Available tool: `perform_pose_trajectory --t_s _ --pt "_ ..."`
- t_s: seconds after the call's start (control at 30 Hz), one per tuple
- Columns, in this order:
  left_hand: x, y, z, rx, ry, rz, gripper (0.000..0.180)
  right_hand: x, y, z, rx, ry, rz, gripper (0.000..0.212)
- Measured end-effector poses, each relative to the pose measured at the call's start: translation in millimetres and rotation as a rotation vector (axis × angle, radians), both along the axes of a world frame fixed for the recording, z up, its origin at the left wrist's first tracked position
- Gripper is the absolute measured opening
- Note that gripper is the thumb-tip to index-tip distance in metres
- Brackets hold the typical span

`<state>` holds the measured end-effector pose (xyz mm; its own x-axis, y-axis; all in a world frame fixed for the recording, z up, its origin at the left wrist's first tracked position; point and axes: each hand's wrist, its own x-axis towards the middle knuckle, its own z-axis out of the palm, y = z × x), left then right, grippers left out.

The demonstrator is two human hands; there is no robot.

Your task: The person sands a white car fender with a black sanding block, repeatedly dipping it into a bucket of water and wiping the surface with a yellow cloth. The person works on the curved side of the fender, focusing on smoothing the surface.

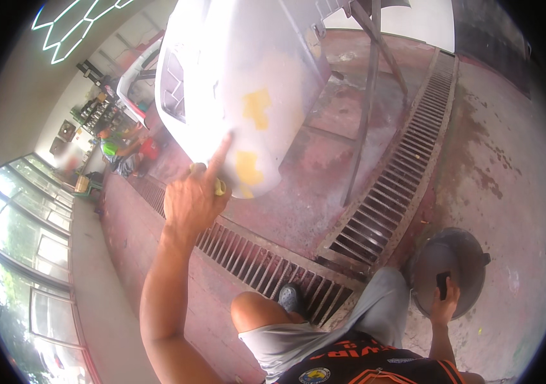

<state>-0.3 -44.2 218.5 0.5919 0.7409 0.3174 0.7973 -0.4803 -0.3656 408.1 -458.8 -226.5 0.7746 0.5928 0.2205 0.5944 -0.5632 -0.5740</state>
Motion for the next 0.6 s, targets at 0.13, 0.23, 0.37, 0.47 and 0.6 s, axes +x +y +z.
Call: perform_pose_trajectory --t_s 0.13,0.23,0.37,0.47,0.6 --pt "15.0 7.6 26.3 0.069 0.010 -0.040 0.106 3.8 -3.7 -3.6 -0.006 0.004 -0.006 0.052" --pt "22.7 4.4 17.9 0.041 0.102 -0.030 0.105 3.8 -5.4 -3.1 -0.033 0.010 -0.017 0.054" --pt "26.1 -12.8 -9.1 -0.034 0.162 0.065 0.099 2.1 2.8 16.0 -0.121 0.157 -0.028 0.054" --pt "31.0 -21.2 -24.8 -0.156 0.174 0.133 0.104 27.4 8.6 -1.1 -0.261 0.367 0.024 0.058" --pt "7.8 -29.1 -90.8 -0.290 0.259 0.046 0.101 72.9 59.6 -35.3 -0.617 0.351 0.140 0.063"
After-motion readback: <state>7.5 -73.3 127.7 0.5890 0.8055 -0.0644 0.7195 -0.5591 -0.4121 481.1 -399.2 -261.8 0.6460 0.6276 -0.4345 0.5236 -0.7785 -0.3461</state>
